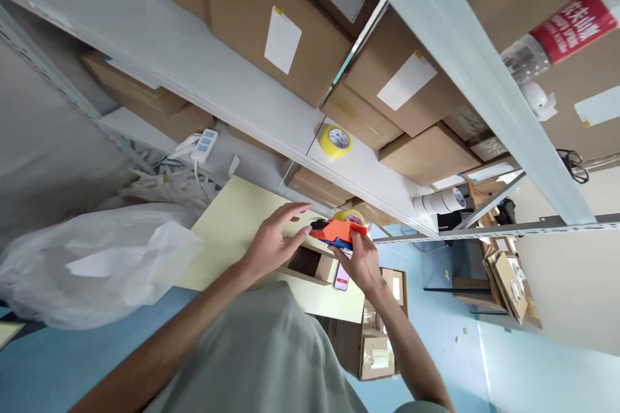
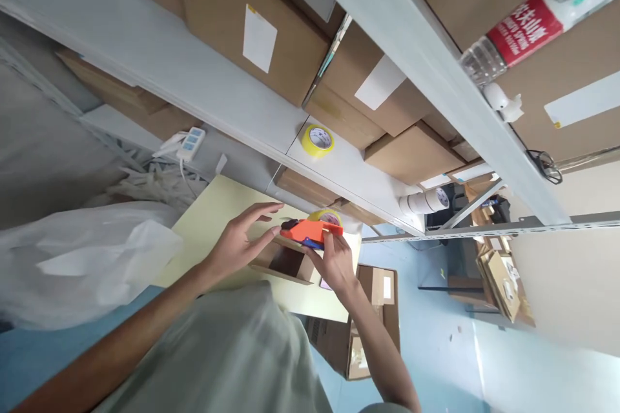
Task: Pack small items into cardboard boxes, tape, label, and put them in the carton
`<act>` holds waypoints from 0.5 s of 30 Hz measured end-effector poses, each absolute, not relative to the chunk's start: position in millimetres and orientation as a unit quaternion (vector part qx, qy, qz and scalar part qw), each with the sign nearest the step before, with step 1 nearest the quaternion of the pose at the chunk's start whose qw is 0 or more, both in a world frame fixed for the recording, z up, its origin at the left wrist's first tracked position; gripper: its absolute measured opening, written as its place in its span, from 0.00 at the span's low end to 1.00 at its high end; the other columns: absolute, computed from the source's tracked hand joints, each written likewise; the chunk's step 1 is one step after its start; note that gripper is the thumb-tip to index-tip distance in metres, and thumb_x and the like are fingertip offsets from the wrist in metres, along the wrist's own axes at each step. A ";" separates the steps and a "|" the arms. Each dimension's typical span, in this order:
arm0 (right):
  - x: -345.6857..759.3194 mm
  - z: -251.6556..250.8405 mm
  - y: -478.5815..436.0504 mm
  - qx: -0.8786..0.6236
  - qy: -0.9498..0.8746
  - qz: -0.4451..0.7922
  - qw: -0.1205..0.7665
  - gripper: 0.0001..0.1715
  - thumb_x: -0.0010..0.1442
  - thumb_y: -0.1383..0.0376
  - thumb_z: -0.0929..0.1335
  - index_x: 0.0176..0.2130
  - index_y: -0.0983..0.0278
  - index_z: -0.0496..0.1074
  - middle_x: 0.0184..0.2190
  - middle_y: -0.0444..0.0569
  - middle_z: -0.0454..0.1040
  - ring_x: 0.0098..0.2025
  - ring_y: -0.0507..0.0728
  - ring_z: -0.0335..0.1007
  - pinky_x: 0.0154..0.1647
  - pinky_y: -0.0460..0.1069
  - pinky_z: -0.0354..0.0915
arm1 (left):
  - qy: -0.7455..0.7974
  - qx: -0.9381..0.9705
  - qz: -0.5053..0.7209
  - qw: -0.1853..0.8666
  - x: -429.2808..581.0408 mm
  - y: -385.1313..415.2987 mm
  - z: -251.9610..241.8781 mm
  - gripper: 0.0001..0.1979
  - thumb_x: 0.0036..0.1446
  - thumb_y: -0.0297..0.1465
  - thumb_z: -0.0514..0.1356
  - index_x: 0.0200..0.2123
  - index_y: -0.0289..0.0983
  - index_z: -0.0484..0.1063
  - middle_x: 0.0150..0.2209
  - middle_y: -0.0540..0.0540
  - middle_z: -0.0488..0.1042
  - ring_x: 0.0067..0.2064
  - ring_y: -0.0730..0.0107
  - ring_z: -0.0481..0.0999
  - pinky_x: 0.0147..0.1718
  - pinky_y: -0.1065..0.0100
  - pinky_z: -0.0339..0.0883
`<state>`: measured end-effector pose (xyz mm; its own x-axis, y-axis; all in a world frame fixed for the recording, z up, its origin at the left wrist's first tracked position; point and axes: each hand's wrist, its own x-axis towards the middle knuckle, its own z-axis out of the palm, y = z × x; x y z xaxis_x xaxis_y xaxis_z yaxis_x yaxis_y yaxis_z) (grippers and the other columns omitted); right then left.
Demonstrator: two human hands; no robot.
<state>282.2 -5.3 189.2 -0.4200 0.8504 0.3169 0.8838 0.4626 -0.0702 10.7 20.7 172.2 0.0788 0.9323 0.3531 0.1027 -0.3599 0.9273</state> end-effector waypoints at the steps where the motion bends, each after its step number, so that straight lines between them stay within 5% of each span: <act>1: 277.6 190.4 -11.0 -0.508 -0.846 -0.052 0.153 0.28 0.77 0.47 0.67 0.63 0.62 0.63 0.45 0.59 0.82 0.45 0.67 0.84 0.42 0.60 0.82 | 0.408 0.633 0.533 0.386 5.7 19.7 172.6 0.18 0.71 0.37 0.62 0.61 0.45 0.75 0.59 0.43 0.80 0.59 0.59 0.81 0.57 0.58 0.79; 6: 257.4 202.5 -28.0 -0.510 -0.855 -0.014 0.098 0.25 0.75 0.46 0.68 0.58 0.61 0.68 0.39 0.57 0.82 0.39 0.66 0.83 0.39 0.59 0.81 | 0.389 0.662 0.499 0.402 -15.5 23.4 164.3 0.08 0.71 0.38 0.61 0.47 0.45 0.79 0.46 0.46 0.84 0.50 0.60 0.82 0.54 0.58 0.78; 15: 230.4 216.4 -41.0 -0.561 -0.824 0.077 -0.015 0.34 0.71 0.44 0.71 0.63 0.62 0.68 0.44 0.60 0.84 0.45 0.69 0.83 0.44 0.61 0.80 | 0.402 0.627 0.449 0.494 -34.5 22.0 146.7 0.10 0.66 0.42 0.64 0.36 0.44 0.79 0.37 0.47 0.82 0.42 0.61 0.81 0.45 0.62 0.77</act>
